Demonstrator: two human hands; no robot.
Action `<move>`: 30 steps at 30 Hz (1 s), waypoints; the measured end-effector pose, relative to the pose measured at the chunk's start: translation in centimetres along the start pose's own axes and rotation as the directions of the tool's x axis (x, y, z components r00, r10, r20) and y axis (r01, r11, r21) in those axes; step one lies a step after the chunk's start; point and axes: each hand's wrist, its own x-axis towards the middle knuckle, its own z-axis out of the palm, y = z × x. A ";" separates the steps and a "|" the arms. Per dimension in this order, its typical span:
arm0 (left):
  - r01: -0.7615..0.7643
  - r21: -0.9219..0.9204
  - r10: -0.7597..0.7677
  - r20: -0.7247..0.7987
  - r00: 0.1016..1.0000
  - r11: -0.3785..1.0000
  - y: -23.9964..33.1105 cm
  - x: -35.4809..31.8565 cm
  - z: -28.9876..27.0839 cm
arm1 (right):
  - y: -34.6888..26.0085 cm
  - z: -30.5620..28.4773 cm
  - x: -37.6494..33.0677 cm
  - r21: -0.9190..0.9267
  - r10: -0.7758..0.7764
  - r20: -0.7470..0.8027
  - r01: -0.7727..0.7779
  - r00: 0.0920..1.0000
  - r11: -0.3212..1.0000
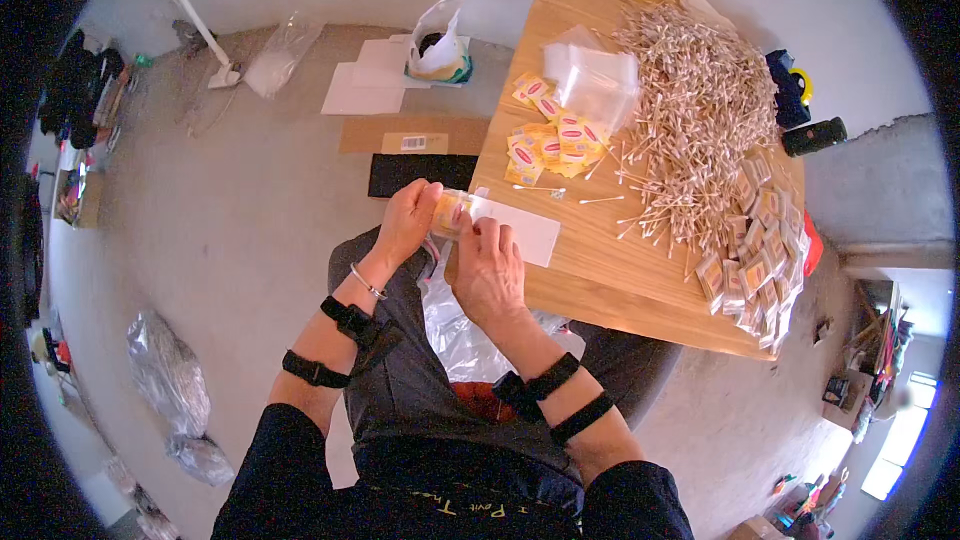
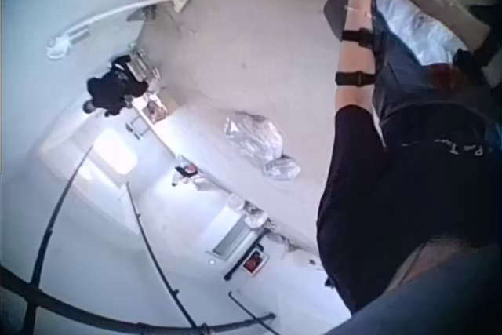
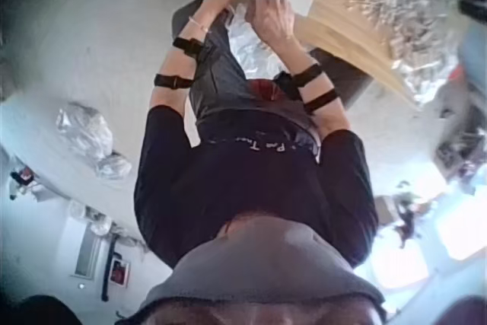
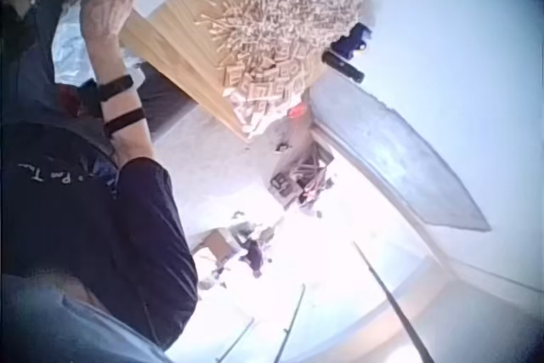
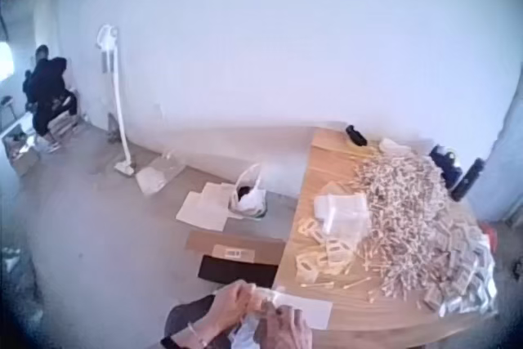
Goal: Packaging cotton swabs into plastic bags.
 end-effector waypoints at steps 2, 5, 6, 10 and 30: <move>0.016 -0.001 -0.016 -0.007 1.000 1.000 0.2 -0.1 0.1 | -0.3 -0.3 0.1 0.059 -0.027 -0.031 0.029 0.999 0.998; 0.021 0.028 -0.021 0.011 1.000 0.999 -0.6 0.1 -0.1 | 0.0 -0.2 0.2 0.089 -0.046 -0.044 0.049 0.998 0.995; 0.021 0.040 -0.021 0.013 1.000 0.999 -1.2 0.2 0.0 | 0.4 -0.5 0.3 0.122 -0.018 -0.046 0.023 0.999 0.992; 0.042 0.045 -0.043 0.017 0.999 0.998 -1.7 0.2 -0.5 | 4.7 -1.7 2.3 -0.041 0.071 -0.310 -0.088 0.948 0.995; -0.643 0.284 0.561 0.323 0.762 0.711 5.1 -4.2 9.7 | 14.8 -6.3 -2.9 0.061 0.480 -0.501 -0.524 0.720 0.850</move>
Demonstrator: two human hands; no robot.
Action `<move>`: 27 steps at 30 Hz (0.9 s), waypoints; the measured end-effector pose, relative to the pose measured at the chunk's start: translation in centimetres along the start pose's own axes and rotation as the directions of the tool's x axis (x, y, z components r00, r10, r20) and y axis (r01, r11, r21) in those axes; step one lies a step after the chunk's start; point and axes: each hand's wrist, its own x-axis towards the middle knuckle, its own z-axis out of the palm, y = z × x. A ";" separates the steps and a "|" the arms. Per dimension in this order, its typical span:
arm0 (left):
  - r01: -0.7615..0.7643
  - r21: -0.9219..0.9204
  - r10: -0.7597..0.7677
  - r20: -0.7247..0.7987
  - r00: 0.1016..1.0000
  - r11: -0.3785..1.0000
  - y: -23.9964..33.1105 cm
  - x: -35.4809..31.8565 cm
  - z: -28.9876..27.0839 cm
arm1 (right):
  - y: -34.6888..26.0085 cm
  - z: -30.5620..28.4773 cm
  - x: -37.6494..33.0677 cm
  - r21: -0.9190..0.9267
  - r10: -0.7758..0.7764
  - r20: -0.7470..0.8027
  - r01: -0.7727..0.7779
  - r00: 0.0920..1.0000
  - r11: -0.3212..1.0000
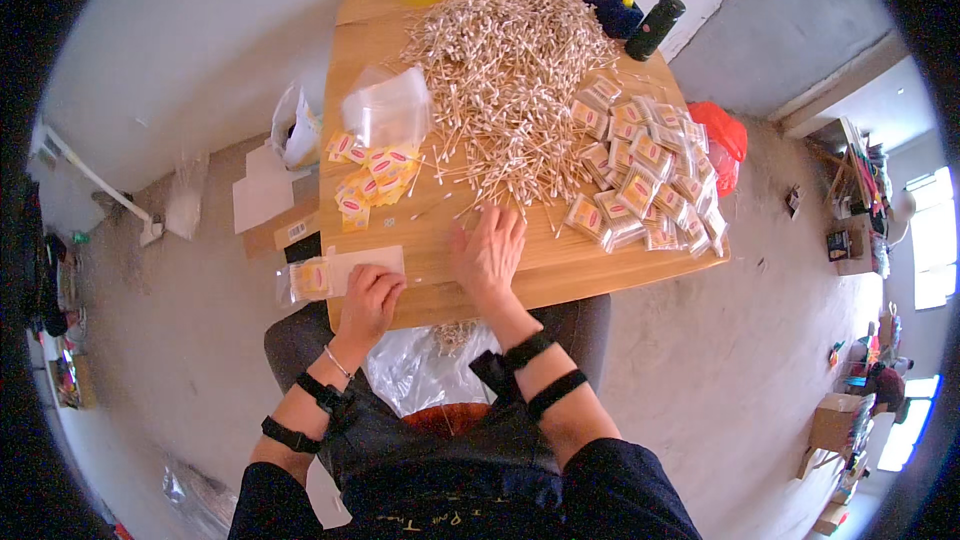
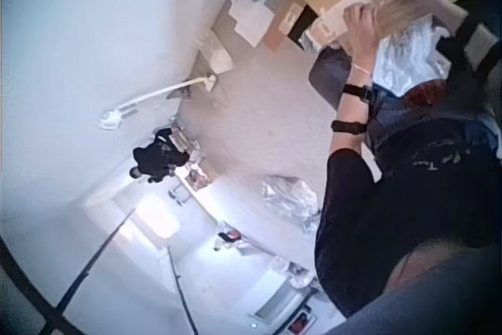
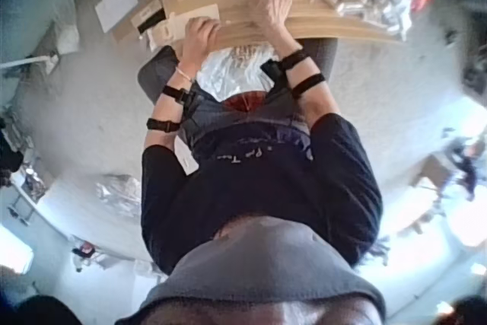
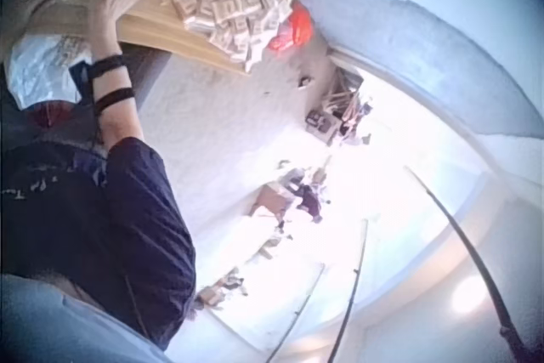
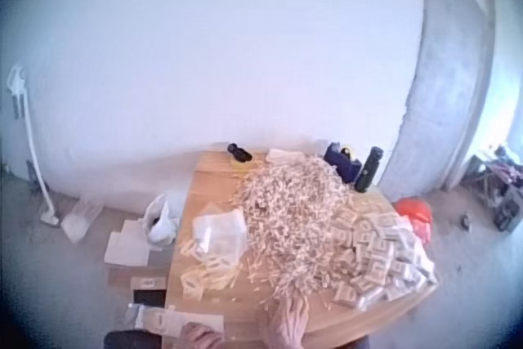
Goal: Packaging cotton swabs into plastic bags.
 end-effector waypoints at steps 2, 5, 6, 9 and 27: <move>-0.005 -0.005 0.005 0.002 1.000 1.000 -0.1 -0.1 0.0 | 0.0 0.3 1.8 -0.053 0.045 0.005 -0.045 0.999 0.998; -0.015 -0.016 0.015 0.006 1.000 1.000 -0.2 0.1 0.2 | -0.1 0.5 2.8 -0.100 0.085 0.026 -0.082 0.996 0.992; -0.026 -0.025 0.026 0.015 1.000 0.999 -0.2 0.2 0.0 | -0.1 0.7 2.8 -0.097 0.088 0.040 -0.083 0.995 0.992; -0.035 0.008 0.035 0.027 0.999 0.999 0.0 0.1 -0.2 | 0.1 1.1 1.6 -0.082 0.082 0.100 -0.074 0.992 0.994; 0.019 0.089 -0.016 -0.035 0.999 0.996 0.8 -0.3 -0.4 | -1.5 -0.5 -4.5 0.263 -0.387 0.224 0.327 0.894 0.908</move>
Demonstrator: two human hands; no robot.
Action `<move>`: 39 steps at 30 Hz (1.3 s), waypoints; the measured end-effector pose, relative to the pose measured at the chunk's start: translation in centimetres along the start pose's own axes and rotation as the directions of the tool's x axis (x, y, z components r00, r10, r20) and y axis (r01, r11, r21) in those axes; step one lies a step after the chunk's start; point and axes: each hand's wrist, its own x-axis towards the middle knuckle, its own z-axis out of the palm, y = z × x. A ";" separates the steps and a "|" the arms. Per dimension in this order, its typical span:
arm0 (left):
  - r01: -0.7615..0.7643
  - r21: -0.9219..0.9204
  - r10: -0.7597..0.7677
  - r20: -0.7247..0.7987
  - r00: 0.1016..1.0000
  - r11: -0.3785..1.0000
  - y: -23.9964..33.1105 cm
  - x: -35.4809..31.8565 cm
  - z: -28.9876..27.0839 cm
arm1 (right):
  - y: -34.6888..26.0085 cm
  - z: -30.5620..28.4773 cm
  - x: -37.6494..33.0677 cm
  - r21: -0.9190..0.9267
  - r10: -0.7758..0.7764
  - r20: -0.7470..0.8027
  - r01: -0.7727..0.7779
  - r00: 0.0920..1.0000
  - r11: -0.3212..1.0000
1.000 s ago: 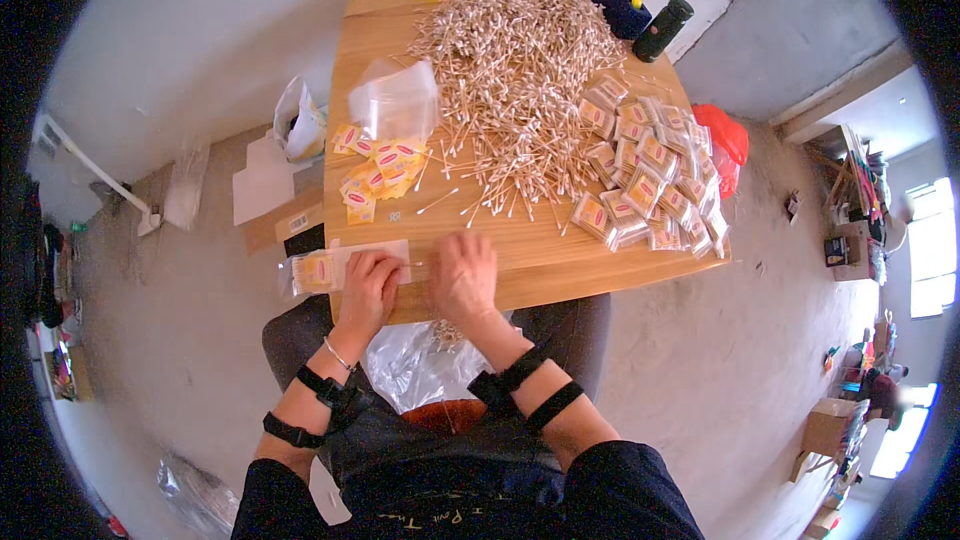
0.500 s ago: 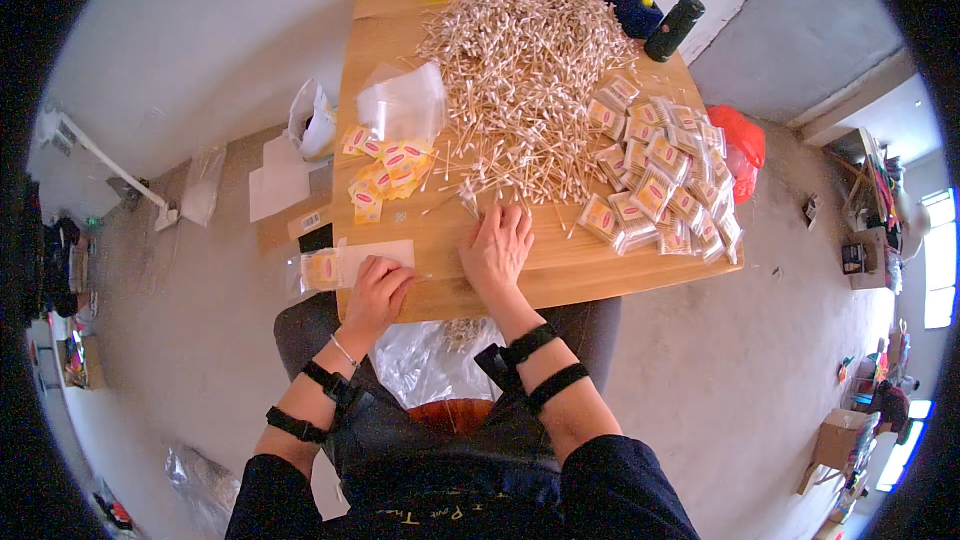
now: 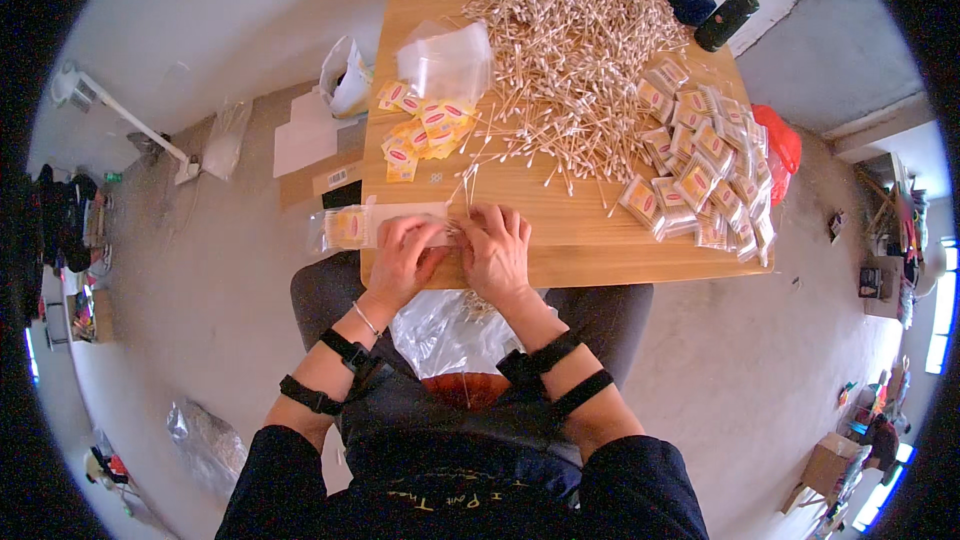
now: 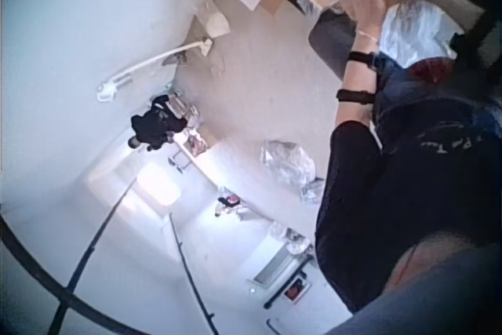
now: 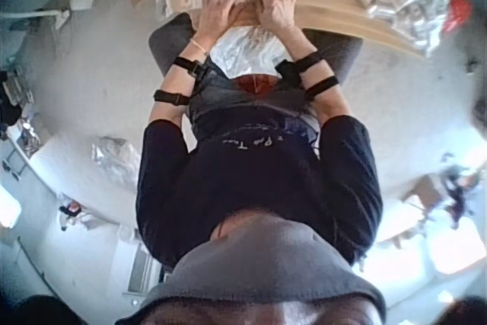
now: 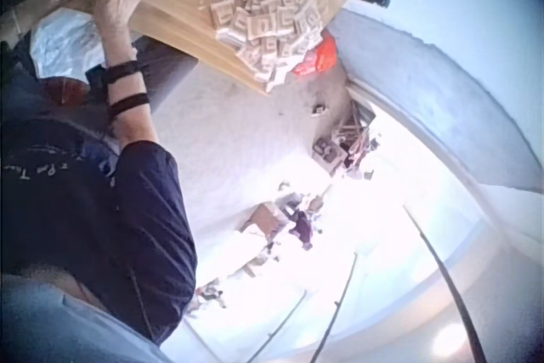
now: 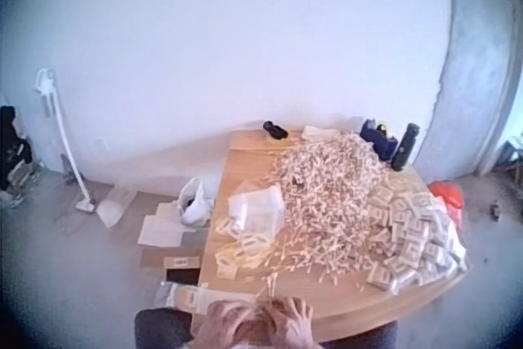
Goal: Packaging cotton swabs into plastic bags.
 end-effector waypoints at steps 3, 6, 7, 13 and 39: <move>0.031 0.076 -0.034 0.040 0.999 0.997 0.3 0.8 -0.2 | 0.8 -0.1 0.5 -0.027 0.075 0.003 -0.075 0.997 0.997; -0.110 0.138 0.089 0.154 0.984 0.984 -0.4 0.9 0.2 | 2.3 -0.8 1.5 -0.095 0.097 0.011 -0.096 0.995 0.991; -0.108 0.136 0.086 0.157 0.984 0.985 -0.6 0.8 0.3 | 2.8 -1.0 1.9 -0.107 0.101 -0.024 -0.103 0.995 0.989; 0.060 0.065 -0.071 0.182 0.981 0.996 -0.2 0.6 0.0 | 2.4 -2.6 1.3 -0.063 0.065 -0.041 -0.067 0.997 0.996; 0.067 0.023 -0.069 0.140 0.988 0.998 -0.4 0.6 -0.2 | -0.8 0.8 -0.5 -0.013 -0.080 -0.003 0.080 0.997 0.997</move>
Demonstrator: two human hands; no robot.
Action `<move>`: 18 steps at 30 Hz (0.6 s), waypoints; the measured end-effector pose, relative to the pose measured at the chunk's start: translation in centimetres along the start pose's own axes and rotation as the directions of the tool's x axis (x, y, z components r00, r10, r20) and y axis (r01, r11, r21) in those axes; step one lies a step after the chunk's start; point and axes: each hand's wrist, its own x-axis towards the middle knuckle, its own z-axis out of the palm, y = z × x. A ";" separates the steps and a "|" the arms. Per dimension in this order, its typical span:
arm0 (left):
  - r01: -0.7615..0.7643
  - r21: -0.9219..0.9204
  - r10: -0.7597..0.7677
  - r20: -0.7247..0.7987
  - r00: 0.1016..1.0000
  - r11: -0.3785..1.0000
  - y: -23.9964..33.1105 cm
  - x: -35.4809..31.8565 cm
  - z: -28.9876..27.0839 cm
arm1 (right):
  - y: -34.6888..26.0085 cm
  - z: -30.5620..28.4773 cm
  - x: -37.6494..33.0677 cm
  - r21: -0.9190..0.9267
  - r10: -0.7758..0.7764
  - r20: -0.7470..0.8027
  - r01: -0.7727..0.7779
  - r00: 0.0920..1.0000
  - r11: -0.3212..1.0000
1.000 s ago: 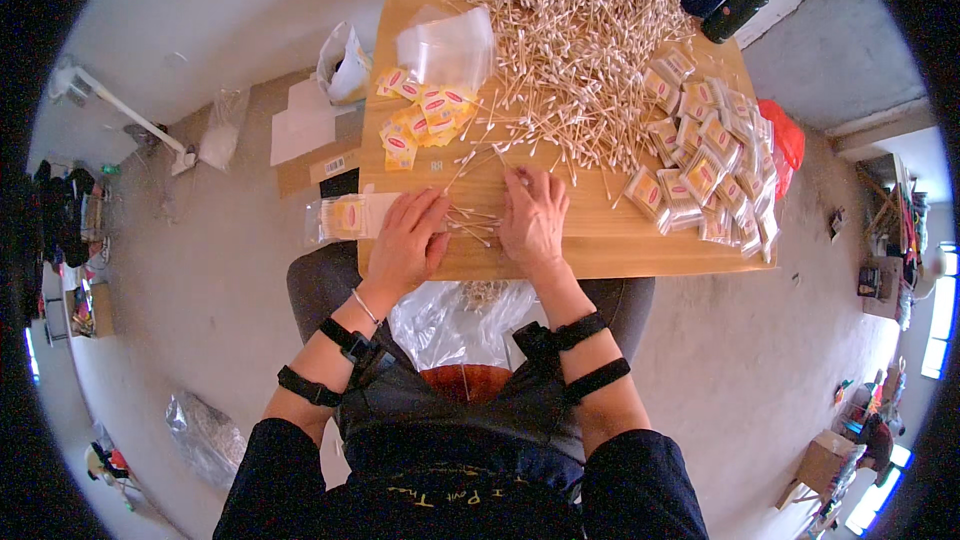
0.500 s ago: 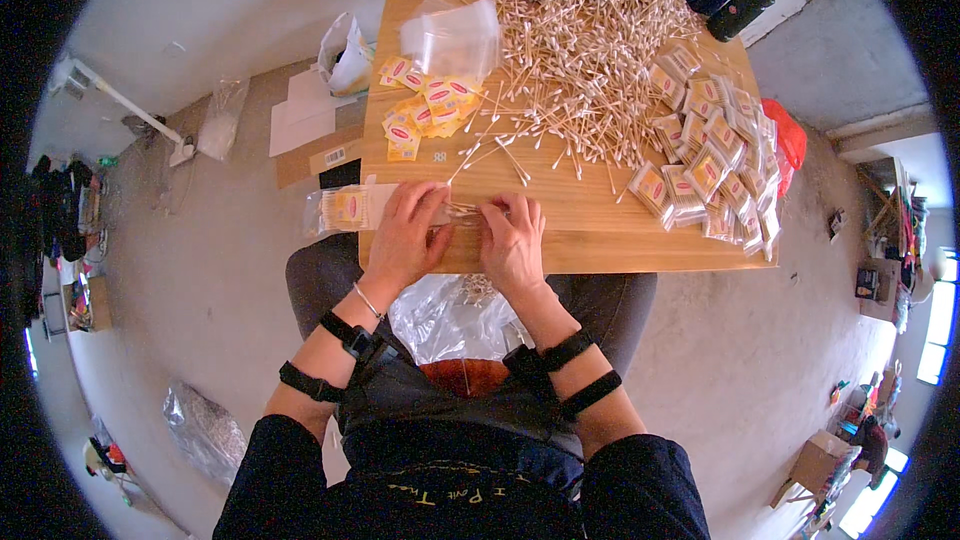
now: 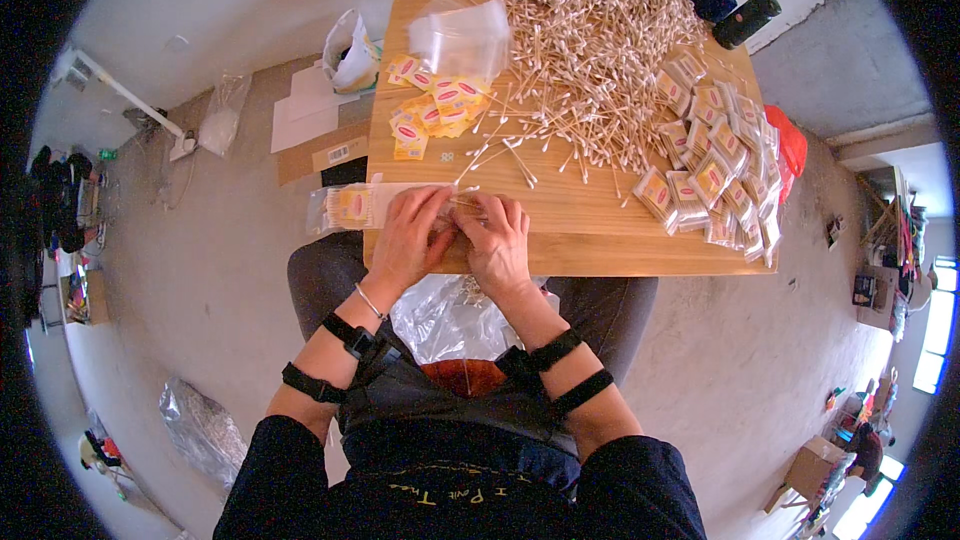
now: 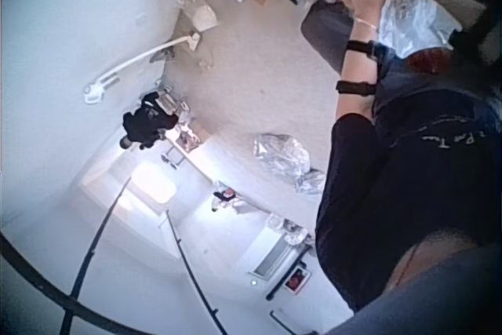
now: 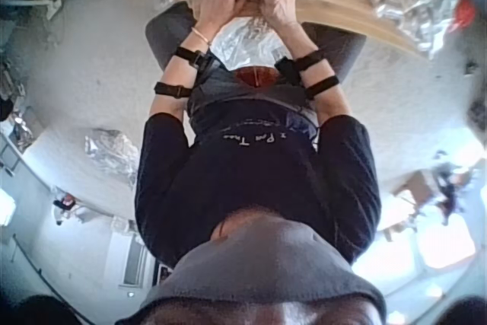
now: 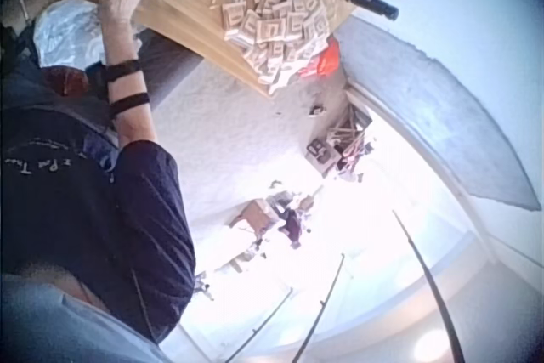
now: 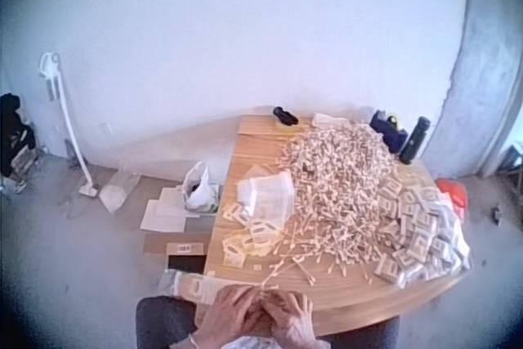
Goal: Packaging cotton swabs into plastic bags.
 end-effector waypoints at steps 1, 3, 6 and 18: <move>0.002 0.001 -0.002 -0.002 1.000 1.000 0.0 0.0 0.0 | -0.1 -0.2 0.0 -0.004 0.029 -0.019 -0.029 0.999 1.000; 0.017 -0.050 -0.019 -0.043 0.999 0.999 0.0 -0.1 0.3 | -0.3 -0.6 -0.3 -0.007 0.056 -0.037 -0.056 0.998 0.998; 0.014 -0.021 -0.015 -0.036 0.999 1.000 0.0 -0.1 0.3 | -0.3 -1.3 -1.0 -0.043 0.273 -0.111 -0.279 0.956 0.959; -0.002 -0.061 0.002 -0.007 1.000 0.998 -0.1 0.1 0.1 | -0.1 -0.5 1.9 0.295 0.109 0.037 -0.115 0.993 0.949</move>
